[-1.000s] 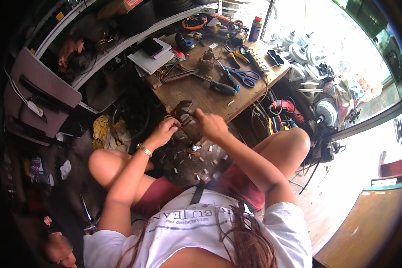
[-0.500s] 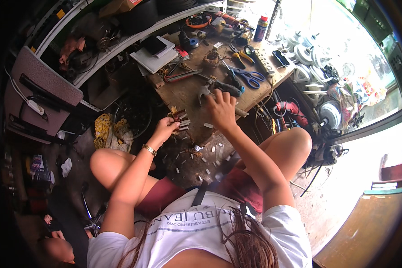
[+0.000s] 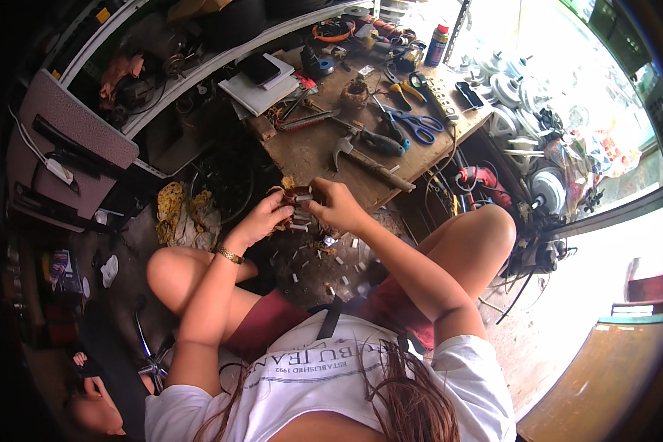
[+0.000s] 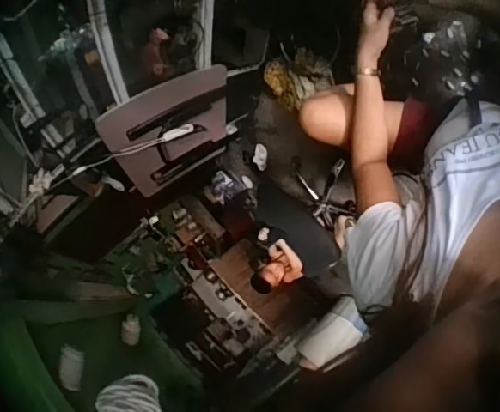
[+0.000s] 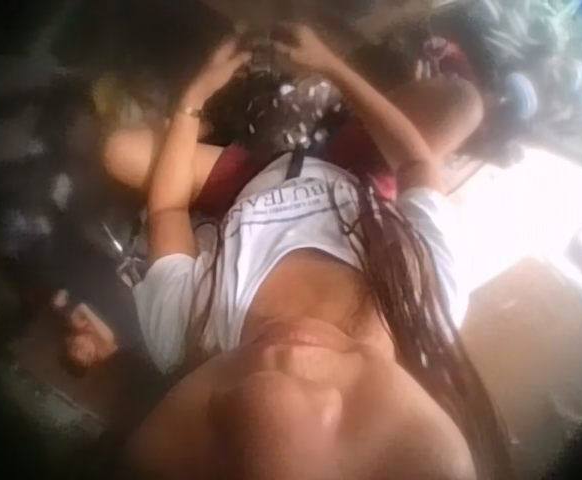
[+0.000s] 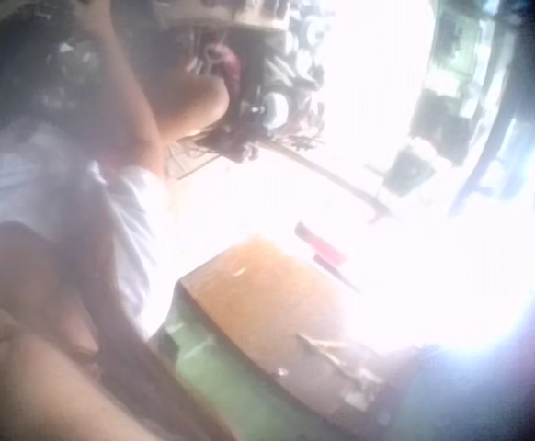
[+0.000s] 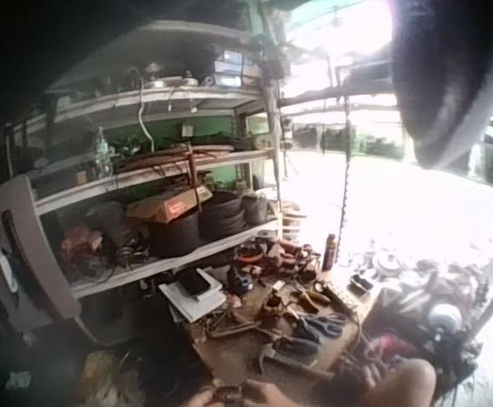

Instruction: The person repairs a small motor component by hand and with pliers. They wrap copper wires, adjust the windings, and clean parts of the assembly at a workbench.

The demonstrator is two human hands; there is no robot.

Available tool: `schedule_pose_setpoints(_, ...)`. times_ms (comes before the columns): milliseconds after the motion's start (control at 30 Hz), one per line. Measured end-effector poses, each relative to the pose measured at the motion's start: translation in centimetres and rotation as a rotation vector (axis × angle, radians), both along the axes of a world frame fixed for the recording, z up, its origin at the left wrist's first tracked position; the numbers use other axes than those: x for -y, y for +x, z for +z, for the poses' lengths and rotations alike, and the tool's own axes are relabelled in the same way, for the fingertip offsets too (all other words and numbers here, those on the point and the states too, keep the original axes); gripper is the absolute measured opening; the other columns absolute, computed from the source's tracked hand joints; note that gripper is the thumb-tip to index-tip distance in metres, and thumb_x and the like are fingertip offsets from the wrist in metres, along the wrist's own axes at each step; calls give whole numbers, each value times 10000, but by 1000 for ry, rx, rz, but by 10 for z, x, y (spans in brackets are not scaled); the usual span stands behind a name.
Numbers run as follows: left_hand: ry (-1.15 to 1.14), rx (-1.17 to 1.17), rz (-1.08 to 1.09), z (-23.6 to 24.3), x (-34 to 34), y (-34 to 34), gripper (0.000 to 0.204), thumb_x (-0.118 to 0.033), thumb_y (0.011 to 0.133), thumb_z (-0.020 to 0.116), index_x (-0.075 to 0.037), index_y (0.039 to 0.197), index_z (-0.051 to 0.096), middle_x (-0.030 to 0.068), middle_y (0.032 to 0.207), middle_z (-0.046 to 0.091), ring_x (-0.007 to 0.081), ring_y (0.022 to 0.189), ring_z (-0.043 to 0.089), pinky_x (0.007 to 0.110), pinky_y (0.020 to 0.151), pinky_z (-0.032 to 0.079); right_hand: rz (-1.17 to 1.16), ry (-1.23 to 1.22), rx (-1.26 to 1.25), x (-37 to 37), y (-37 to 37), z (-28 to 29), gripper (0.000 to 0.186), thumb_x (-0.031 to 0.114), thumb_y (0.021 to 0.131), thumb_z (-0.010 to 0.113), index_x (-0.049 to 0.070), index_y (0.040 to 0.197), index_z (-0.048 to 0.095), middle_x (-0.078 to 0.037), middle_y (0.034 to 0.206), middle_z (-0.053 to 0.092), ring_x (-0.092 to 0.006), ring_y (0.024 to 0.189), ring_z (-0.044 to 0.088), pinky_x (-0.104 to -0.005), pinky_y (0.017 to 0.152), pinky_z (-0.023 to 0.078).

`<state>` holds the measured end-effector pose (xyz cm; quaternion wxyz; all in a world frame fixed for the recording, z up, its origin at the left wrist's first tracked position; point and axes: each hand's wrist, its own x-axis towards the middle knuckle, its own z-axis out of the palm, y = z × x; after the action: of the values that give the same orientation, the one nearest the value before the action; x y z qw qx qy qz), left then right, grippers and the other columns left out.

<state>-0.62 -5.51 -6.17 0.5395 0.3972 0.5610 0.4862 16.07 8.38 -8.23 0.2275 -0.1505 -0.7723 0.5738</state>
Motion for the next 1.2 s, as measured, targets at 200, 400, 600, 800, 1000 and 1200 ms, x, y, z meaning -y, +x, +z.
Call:
schedule_pose_setpoints(200,40,-333,-61,-2,5,3,248,-157,929,610,-13,1131,612,-6,976,642,80,872,572,257,765,484,-48,406,143,16,7,24,230,242,865,613,38,927,528,-229,701,579,-441,730,575,-499,612,437)
schedule_pose_setpoints(400,35,-241,-23,12,8,11,247,-112,931,580,-18,1159,589,-5,947,655,68,773,595,220,611,487,-58,490,191,22,12,26,192,206,843,636,49,930,571,-194,755,587,-406,725,578,-451,618,455)
schedule_pose_setpoints(600,-15,-223,209,-9,17,-13,254,-55,921,549,-32,1174,543,1,944,638,44,709,562,193,535,453,-413,894,374,11,40,1,238,162,808,620,61,1018,572,-143,1018,525,-325,991,503,-403,787,455)
schedule_pose_setpoints(800,116,-943,252,23,11,-16,179,-30,813,634,-39,981,575,116,967,666,319,875,634,371,723,497,-119,776,272,49,32,-12,396,134,798,659,23,1164,553,-139,1054,537,-295,971,497,-374,838,442)
schedule_pose_setpoints(1000,385,-1220,339,46,1,5,181,37,720,615,-26,860,520,131,823,562,359,816,585,435,666,460,-249,-441,69,35,-9,31,423,231,860,691,15,1179,517,-136,1082,585,-247,879,610,-330,716,502)
schedule_pose_setpoints(1200,248,-282,454,17,15,-5,386,-154,812,682,-56,1124,476,69,1063,490,226,968,542,364,752,506,76,-635,-157,4,-38,32,299,-11,894,574,20,1186,517,-51,1078,596,-134,920,607,-276,731,553)
